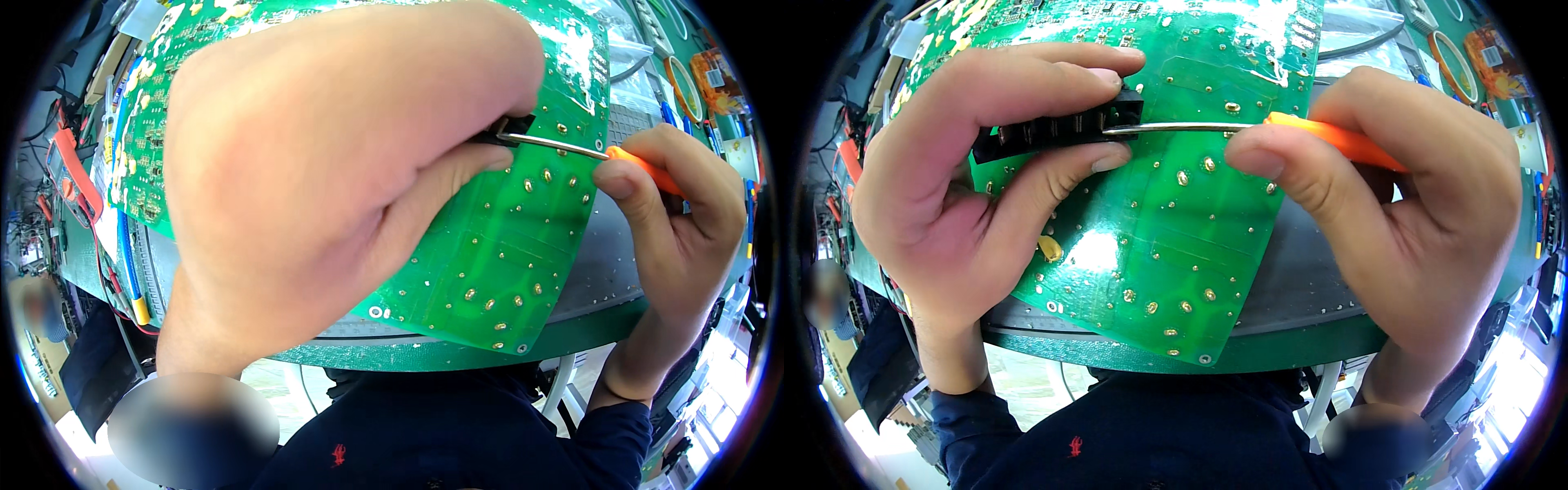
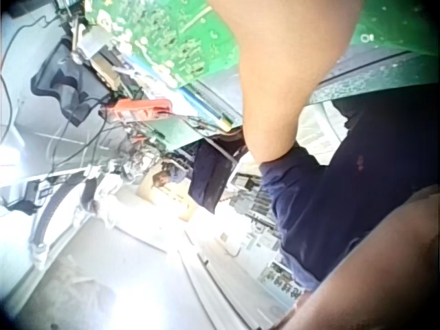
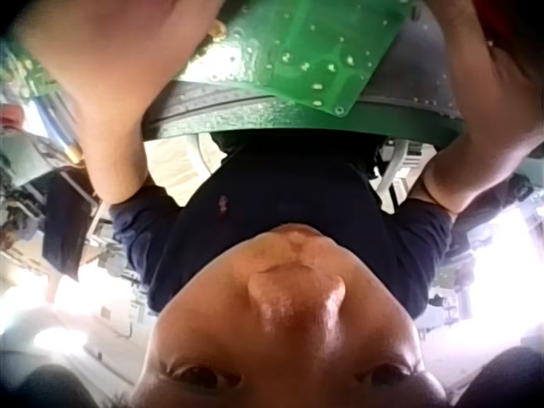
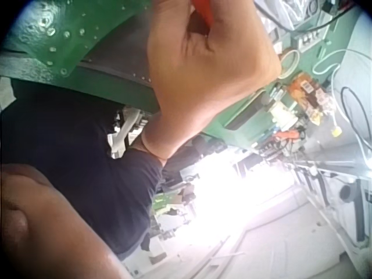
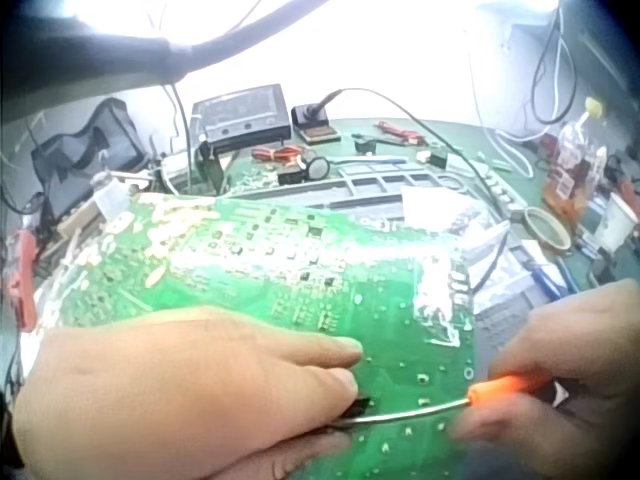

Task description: The person holds a black connector against a green circuit board and uses a small orange-handled screwdriver to press or align pins on the component.

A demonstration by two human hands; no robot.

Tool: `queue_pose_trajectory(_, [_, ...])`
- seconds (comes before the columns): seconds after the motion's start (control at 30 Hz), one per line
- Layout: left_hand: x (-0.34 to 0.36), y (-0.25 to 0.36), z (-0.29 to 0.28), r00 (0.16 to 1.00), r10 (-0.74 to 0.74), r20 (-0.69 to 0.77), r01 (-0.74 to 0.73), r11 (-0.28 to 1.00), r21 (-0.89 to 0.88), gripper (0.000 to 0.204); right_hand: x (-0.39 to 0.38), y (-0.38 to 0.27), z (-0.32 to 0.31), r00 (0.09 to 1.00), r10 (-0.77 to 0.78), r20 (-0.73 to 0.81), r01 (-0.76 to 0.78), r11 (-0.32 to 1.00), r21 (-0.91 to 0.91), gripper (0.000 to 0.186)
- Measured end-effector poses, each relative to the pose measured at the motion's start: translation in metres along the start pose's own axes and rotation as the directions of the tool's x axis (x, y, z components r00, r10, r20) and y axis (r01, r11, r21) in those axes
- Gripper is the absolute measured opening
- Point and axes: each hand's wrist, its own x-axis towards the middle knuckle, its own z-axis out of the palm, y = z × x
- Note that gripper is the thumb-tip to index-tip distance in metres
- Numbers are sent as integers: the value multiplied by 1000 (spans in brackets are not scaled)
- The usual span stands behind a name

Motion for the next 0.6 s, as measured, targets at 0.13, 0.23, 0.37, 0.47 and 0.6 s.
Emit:
queue_pose_trajectory(0.13, [-2, 4, 1, 998, -57, -27, 56, 998, -32, 29, -2, 7, 2, 994, -100, -51, 99, 995, -16, 28])
queue_pose_trajectory(0.23, [-3, 3, 1, 998, -54, -32, 53, 997, -52, 30, -3, 9, 3, 985, -149, -83, 145, 988, -47, 30])
queue_pose_trajectory(0.37, [-3, 2, 1, 998, -45, -47, 41, 996, -79, 30, -3, 10, 2, 977, -184, -103, 174, 979, -103, 33])
queue_pose_trajectory(0.47, [-4, 4, 3, 995, -68, -72, 61, 993, -97, 31, -4, 11, -1, 969, -228, -92, 215, 968, -129, 35])
queue_pose_trajectory(0.6, [-7, 1, 3, 991, -87, -101, 70, 985, -157, 31, -3, 14, -5, 943, -324, -75, 300, 926, -230, 37])
